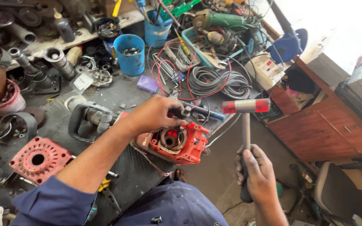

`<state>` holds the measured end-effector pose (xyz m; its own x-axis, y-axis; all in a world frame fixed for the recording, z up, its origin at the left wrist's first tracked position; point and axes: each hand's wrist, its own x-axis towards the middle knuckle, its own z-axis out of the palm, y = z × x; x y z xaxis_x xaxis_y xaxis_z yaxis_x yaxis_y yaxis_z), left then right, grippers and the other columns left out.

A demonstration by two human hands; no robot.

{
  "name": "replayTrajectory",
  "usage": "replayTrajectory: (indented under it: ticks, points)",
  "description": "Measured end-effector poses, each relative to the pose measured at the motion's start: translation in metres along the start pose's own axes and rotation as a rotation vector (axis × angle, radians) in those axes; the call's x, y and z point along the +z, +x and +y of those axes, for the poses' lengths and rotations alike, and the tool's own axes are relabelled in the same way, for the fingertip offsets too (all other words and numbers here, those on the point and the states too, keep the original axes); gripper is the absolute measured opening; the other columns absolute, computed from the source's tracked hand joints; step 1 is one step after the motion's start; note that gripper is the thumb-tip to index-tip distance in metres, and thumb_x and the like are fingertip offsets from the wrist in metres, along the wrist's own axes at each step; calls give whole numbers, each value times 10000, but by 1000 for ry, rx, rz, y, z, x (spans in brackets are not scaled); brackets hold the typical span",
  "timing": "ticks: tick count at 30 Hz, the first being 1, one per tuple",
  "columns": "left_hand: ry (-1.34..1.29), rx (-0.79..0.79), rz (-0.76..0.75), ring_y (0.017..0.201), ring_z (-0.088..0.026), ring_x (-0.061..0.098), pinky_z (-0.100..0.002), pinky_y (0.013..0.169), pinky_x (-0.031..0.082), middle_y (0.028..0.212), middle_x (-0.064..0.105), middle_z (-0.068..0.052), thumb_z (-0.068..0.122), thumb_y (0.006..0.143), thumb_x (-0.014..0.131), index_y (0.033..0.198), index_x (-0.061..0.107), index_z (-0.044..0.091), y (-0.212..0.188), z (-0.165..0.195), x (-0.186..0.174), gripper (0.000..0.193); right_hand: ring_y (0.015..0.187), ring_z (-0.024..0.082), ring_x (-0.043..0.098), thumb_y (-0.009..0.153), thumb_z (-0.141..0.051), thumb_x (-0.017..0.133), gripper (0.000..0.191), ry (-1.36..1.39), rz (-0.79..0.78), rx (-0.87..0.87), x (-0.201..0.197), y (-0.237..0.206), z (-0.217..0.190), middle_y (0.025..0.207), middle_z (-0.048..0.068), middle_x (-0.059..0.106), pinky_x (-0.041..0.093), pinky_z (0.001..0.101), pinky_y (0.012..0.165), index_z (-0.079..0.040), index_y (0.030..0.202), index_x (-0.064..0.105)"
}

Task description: The person works on a red power tool housing on a cluttered workbench, prying at its internal components by hand, then uses a mallet to tap and drive parts out of the housing. They repeatedly reposition the housing, extract internal pieces, and handle small removed components and fasteners.

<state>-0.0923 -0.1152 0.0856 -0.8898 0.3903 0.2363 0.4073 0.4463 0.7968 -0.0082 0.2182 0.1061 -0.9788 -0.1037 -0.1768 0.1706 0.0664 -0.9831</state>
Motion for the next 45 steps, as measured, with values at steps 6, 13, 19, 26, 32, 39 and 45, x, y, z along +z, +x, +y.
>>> replayTrajectory:
  ticks: [6, 13, 19, 26, 32, 39, 45]
  points:
    - [-29, -29, -48, 825, -232, 772, -351, 749, 571, 897, 771, -105, 267, 753, 858, 1012, 740, 65, 1, 3, -4, 349, 474, 80, 470, 1036, -265, 517, 245, -42, -4, 5, -1, 3, 11, 683, 28, 520, 390, 242, 419, -26, 1015, 569]
    - [37, 78, -80, 841, -289, 746, -392, 730, 556, 890, 765, -109, 219, 766, 845, 964, 733, 77, 4, 1, -5, 268, 507, 78, 491, 1021, -248, 553, 251, -481, 25, -57, 20, 2, -1, 634, 22, 558, 407, 258, 452, -11, 991, 633]
    - [2, 56, -99, 792, -271, 758, -391, 710, 566, 833, 767, -98, 224, 755, 849, 892, 739, 78, 4, -4, -5, 228, 550, 141, 567, 984, -258, 590, 255, -879, -2, -249, 32, 3, -40, 614, 59, 600, 479, 321, 539, -15, 1028, 658]
    - [68, 19, -118, 774, -285, 746, -403, 710, 557, 821, 768, -105, 279, 748, 864, 895, 740, 70, 7, -7, -6, 284, 632, 360, 600, 999, -285, 595, 238, -1217, -146, -258, 35, 14, -76, 664, 194, 605, 472, 425, 588, -60, 1059, 646]
    - [57, 35, -125, 792, -273, 760, -391, 731, 574, 843, 773, -106, 251, 734, 855, 933, 749, 91, 10, -8, -7, 277, 652, 393, 579, 1042, -273, 538, 233, -1160, 100, -296, 42, 15, -92, 684, 220, 592, 503, 470, 590, -47, 984, 544]
    - [81, 19, -128, 795, -274, 755, -400, 732, 571, 843, 772, -106, 243, 730, 860, 918, 753, 93, 10, -8, -5, 263, 647, 388, 649, 1010, -231, 550, 168, -1176, -113, -407, 38, 21, -91, 717, 196, 617, 506, 458, 588, -68, 981, 576]
    - [95, 16, -150, 764, -276, 751, -401, 712, 565, 809, 763, -102, 222, 726, 846, 908, 761, 104, 11, -11, -1, 233, 626, 389, 595, 1018, -285, 552, 222, -1187, -69, -241, 31, 22, -85, 674, 193, 588, 473, 447, 593, -68, 989, 594]
